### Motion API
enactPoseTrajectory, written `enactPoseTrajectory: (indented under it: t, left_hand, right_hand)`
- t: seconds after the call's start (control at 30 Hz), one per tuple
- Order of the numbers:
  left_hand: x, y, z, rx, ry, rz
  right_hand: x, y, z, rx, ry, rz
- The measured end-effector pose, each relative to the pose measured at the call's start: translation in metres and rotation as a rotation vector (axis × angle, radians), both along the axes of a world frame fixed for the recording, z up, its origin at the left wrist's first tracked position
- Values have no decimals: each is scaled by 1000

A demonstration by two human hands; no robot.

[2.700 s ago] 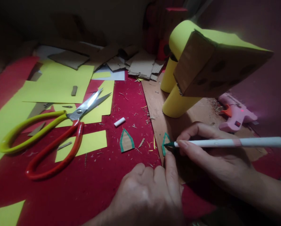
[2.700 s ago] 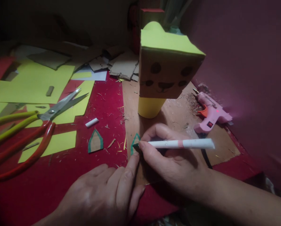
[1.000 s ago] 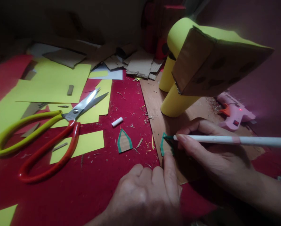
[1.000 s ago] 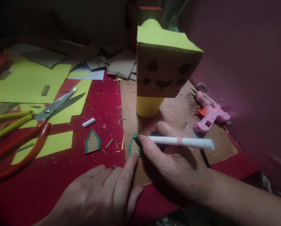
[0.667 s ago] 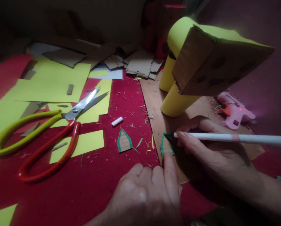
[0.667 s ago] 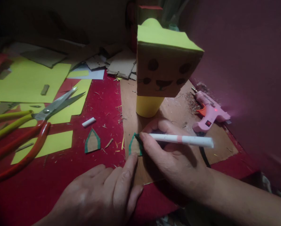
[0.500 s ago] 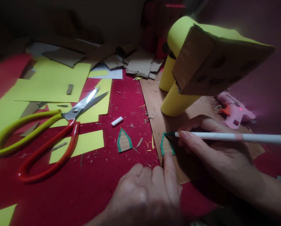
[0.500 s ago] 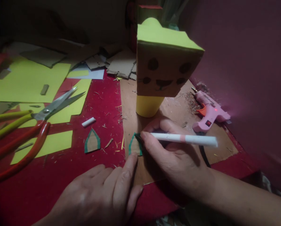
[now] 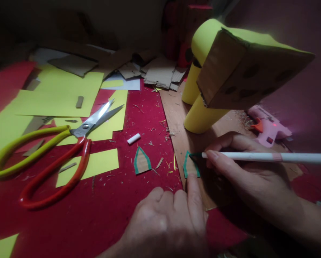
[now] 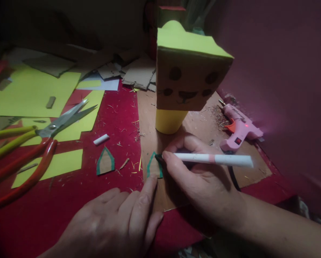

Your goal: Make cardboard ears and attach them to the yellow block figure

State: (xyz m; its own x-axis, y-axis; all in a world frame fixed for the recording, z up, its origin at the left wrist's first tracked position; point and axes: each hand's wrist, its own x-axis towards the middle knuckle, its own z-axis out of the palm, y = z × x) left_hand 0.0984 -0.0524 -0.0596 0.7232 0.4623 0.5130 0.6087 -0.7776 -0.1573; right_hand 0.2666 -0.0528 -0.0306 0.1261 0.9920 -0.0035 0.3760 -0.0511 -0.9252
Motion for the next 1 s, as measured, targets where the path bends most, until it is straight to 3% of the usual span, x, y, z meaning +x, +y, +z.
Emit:
enactPoseTrajectory:
  t: [0.37,0.73,1.0]
  left_hand:
    - [-1,1,-3,10,-15,-24]
    - [-2,0,0,16,6,-42]
    - [1,4,-6,60,-25,-47]
  right_hand:
    - [0,-1,-1,-72,143,-94]
    - [0,1,-1,-106,153,-46]
    - [0,3,4,95,-264,14]
